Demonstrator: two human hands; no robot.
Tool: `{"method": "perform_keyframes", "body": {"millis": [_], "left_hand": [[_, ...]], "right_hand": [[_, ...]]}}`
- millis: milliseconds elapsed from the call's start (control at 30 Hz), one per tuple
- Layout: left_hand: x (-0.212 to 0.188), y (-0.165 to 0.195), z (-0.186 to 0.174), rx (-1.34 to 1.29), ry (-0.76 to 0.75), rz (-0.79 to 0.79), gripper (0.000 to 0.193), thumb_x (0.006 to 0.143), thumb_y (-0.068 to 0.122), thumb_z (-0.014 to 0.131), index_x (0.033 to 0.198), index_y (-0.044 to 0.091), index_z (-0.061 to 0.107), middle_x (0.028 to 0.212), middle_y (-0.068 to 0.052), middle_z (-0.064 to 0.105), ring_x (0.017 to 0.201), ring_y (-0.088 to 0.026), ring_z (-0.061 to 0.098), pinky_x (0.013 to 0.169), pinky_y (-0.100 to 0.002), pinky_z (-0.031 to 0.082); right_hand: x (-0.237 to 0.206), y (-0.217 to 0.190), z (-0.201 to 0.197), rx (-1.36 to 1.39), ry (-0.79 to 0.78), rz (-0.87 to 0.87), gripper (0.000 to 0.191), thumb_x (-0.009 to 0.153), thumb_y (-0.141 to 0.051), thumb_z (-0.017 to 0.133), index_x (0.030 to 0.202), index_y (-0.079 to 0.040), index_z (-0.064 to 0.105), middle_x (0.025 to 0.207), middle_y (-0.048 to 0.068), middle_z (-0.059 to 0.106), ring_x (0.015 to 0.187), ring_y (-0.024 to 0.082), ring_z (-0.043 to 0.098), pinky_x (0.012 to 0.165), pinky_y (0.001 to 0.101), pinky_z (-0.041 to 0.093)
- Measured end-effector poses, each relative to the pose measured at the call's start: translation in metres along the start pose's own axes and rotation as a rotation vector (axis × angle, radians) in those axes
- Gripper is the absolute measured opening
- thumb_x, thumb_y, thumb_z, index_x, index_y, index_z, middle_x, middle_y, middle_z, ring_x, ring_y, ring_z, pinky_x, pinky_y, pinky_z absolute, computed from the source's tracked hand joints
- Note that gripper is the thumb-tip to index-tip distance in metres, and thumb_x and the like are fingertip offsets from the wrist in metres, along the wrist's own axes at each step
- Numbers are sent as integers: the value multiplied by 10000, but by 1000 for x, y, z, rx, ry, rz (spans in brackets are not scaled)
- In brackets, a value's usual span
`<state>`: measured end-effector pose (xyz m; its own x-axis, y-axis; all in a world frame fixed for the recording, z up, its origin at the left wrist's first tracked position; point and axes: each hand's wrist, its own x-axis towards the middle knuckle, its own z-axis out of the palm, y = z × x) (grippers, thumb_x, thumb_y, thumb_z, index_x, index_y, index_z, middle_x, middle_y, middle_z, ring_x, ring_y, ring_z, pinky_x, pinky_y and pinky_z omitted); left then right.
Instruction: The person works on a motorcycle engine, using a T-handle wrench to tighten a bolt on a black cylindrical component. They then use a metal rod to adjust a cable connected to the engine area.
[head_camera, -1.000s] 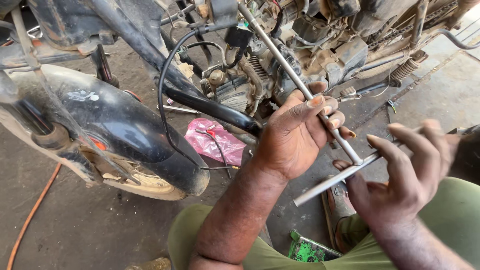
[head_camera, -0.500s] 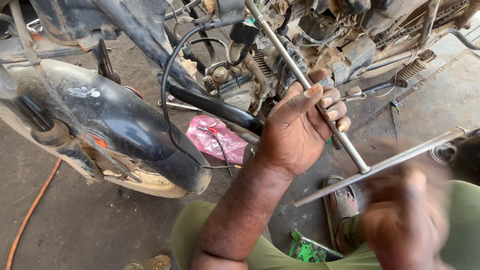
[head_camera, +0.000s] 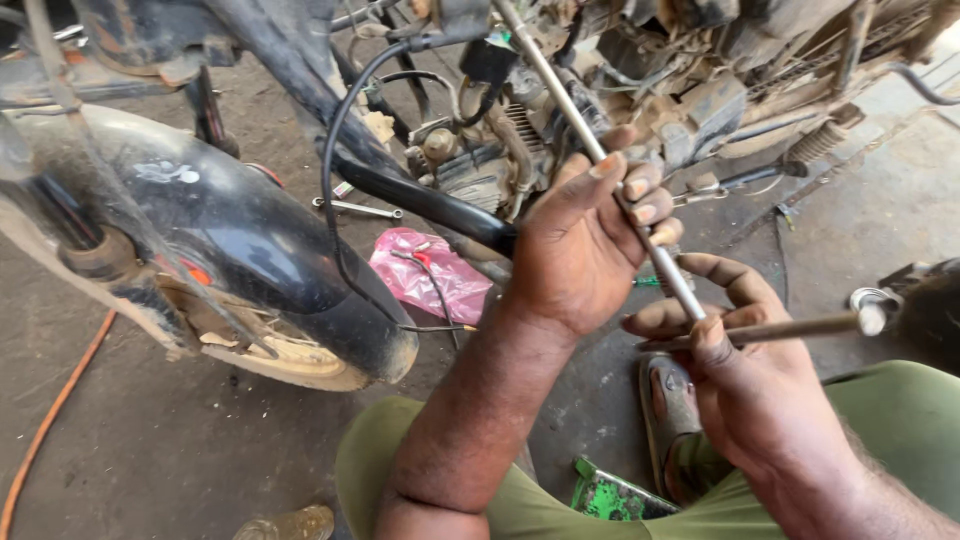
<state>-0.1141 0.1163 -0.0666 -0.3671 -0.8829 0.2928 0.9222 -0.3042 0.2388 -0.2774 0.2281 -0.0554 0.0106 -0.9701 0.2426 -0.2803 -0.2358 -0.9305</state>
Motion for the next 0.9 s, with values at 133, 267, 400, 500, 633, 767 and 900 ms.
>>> {"method": "perform_keyframes", "body": {"millis": [133, 267, 400, 500, 633, 767, 900], "left_hand": [[2, 1, 1, -28, -5, -9, 421, 1046, 221, 686, 1368, 58, 469, 974, -49, 489, 939, -175, 515, 851, -360, 454], [0, 2, 2, -44, -12, -8, 455, 1017, 224, 703, 1389, 79, 485, 1007, -45, 492, 940, -171, 515, 847, -358, 457], [-3, 2, 4, -3, -5, 1, 498, 984, 248, 717, 1386, 64, 489, 1024, -74, 505, 946, -201, 525, 852, -381, 462], [-3, 3, 8, -22, -4, -6, 503, 984, 246, 717, 1394, 71, 482, 1047, -72, 499, 958, -192, 520, 883, -379, 461], [-2, 5, 12, -2, 24, -3, 509, 979, 234, 714, 1400, 69, 479, 1039, -75, 499, 940, -189, 518, 854, -380, 456], [-2, 3, 11, 33, 16, 14, 488, 982, 229, 711, 1385, 80, 479, 1049, -77, 500, 949, -191, 517, 863, -386, 455], [-3, 3, 7, 62, 48, 30, 477, 981, 233, 710, 1374, 94, 479, 1050, -82, 503, 940, -195, 515, 865, -390, 455]], "right_hand": [[-8, 13, -2, -23, -9, 0, 194, 963, -255, 675, 1061, -87, 673, 1192, 220, 661, 1264, 379, 556, 1197, 490, 316], [-14, 22, -14, -722, 194, -656, 151, 949, -225, 698, 1051, -118, 671, 1201, 204, 651, 1289, 366, 536, 1222, 482, 285], [9, 29, -42, -1282, -58, -1106, 267, 950, -96, 655, 1154, -183, 803, 1302, 212, 695, 1358, 322, 524, 1254, 462, 115], [30, 37, -43, -1362, 108, -1323, 254, 966, -181, 674, 1188, -188, 797, 1258, 100, 729, 1350, 192, 495, 1288, 422, 102], [36, 34, -24, -1167, 341, -1325, 310, 943, -267, 751, 1241, -183, 743, 1024, 22, 786, 1169, 193, 534, 1267, 451, 184], [23, 16, 1, -837, 529, -873, 692, 791, -519, 875, 1293, -101, 645, 815, 92, 642, 1035, 239, 545, 1207, 457, 241], [11, -5, 24, -339, 363, -178, 984, 522, -465, 959, 1337, -79, 564, 887, -8, 667, 884, 112, 588, 991, 420, 400]]}}
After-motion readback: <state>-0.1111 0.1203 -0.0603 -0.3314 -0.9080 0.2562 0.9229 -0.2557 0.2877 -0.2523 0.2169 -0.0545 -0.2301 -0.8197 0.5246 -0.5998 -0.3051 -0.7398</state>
